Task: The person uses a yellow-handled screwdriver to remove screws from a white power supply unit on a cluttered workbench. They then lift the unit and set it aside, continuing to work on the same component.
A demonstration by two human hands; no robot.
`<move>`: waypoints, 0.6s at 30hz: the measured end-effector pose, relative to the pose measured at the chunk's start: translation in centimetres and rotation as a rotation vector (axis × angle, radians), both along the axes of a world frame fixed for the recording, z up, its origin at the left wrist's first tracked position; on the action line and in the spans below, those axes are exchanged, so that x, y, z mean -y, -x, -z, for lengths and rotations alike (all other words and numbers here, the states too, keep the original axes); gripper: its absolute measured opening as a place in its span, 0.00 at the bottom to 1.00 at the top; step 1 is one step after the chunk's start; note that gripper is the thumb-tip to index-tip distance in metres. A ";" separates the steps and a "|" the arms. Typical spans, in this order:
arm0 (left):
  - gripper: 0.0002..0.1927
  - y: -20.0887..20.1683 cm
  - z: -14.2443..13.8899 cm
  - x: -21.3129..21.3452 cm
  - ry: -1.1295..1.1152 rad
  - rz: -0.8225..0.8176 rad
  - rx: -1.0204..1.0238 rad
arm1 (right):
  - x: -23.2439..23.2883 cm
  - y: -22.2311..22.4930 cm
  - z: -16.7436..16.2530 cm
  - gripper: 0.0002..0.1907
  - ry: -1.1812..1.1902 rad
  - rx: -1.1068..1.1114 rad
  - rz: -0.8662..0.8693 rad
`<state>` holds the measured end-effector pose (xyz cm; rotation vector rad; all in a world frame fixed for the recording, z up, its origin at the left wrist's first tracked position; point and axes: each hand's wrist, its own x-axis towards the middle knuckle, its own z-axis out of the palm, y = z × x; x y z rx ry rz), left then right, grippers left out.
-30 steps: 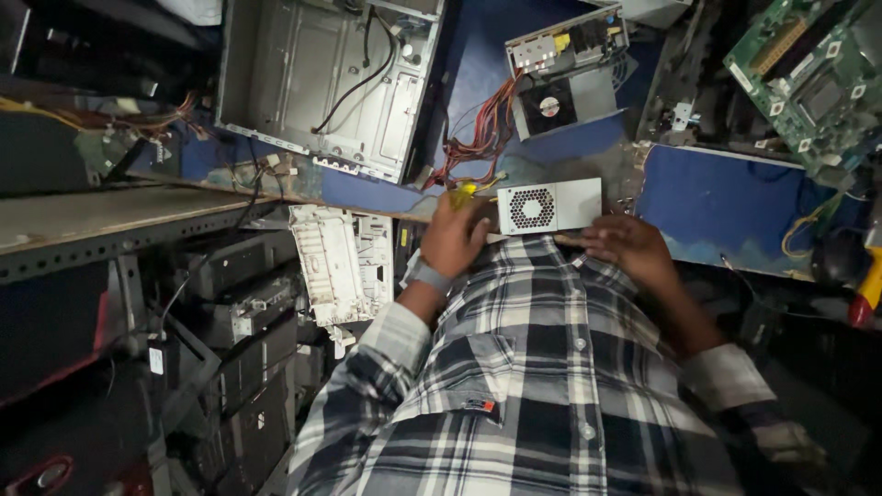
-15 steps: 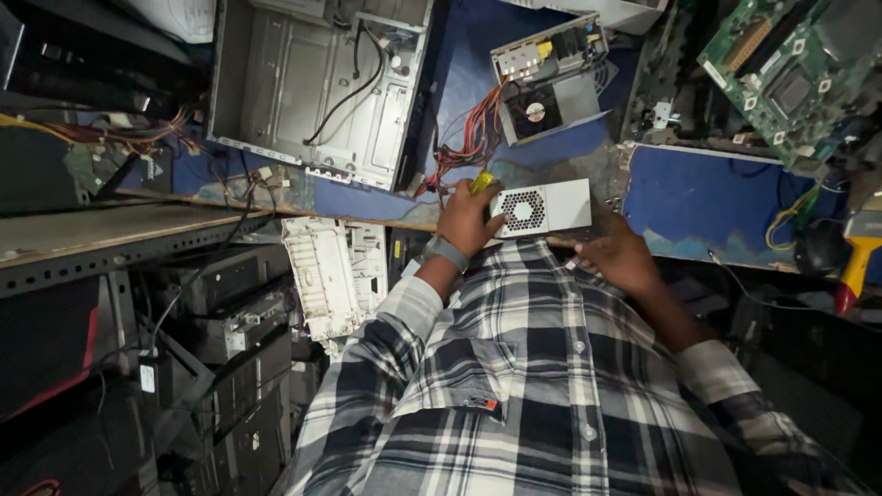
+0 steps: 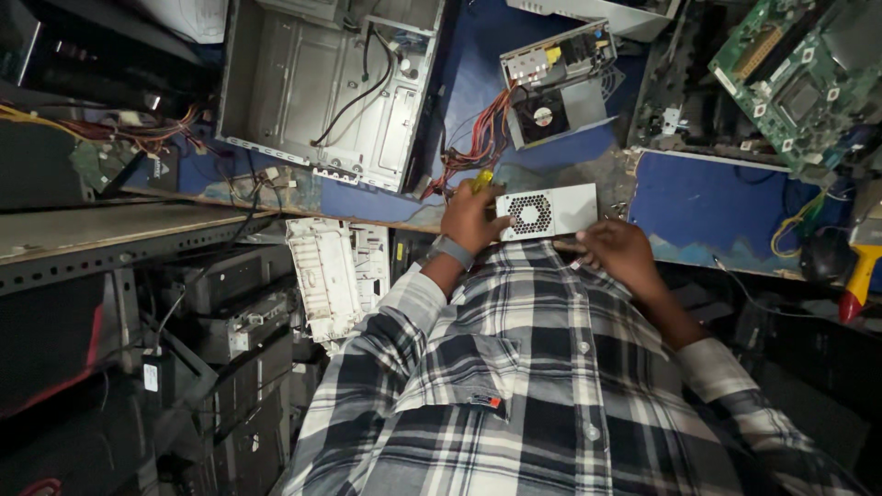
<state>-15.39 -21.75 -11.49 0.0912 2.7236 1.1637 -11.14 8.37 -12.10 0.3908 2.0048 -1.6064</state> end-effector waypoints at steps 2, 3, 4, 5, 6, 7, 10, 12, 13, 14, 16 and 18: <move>0.32 0.0 0.2 0.1 -0.034 -0.014 -0.013 | -0.4 0.2 -0.1 0.14 0.097 0.025 0.057; 0.31 -0.1 0.2 0.2 -0.034 -0.014 -0.014 | -0.7 0.4 -0.2 0.14 0.168 0.049 0.111; 0.31 -0.1 0.2 0.2 -0.035 -0.012 -0.017 | -0.8 0.6 -0.4 0.14 0.239 0.071 0.166; 0.31 -0.1 0.2 0.2 -0.037 -0.009 -0.018 | -1.0 0.7 -0.7 0.13 0.266 0.079 0.221; 0.31 -0.1 0.2 0.2 -0.010 -0.004 -0.021 | -1.3 0.7 -1.1 0.12 0.293 0.088 0.277; 0.31 -0.1 0.1 0.2 0.015 0.004 -0.024 | -1.7 0.8 -1.5 0.12 0.318 0.097 0.334; 0.31 0.0 -0.2 0.0 0.034 0.063 -0.045 | -3.1 1.0 -2.2 0.11 0.200 0.087 0.395; 0.31 0.2 -0.5 -0.5 0.006 0.120 -0.087 | -4.6 1.3 -2.3 0.12 0.165 -0.128 0.409; 0.30 0.2 -0.7 -0.7 -0.016 0.147 -0.120 | -5.4 1.5 -2.2 0.12 0.146 -0.234 0.413; 0.30 0.2 -1.0 -1.0 -0.035 0.173 -0.149 | -6.1 1.7 -2.0 0.10 0.058 -0.276 0.406; 0.29 0.1 -1.9 -1.2 -0.091 0.198 -0.124 | -7.5 2.3 -1.7 0.08 -0.111 -0.359 0.388; 0.30 0.1 -3.3 -1.4 -0.152 0.228 -0.111 | -8.8 2.7 -1.7 0.03 -0.595 -0.564 0.157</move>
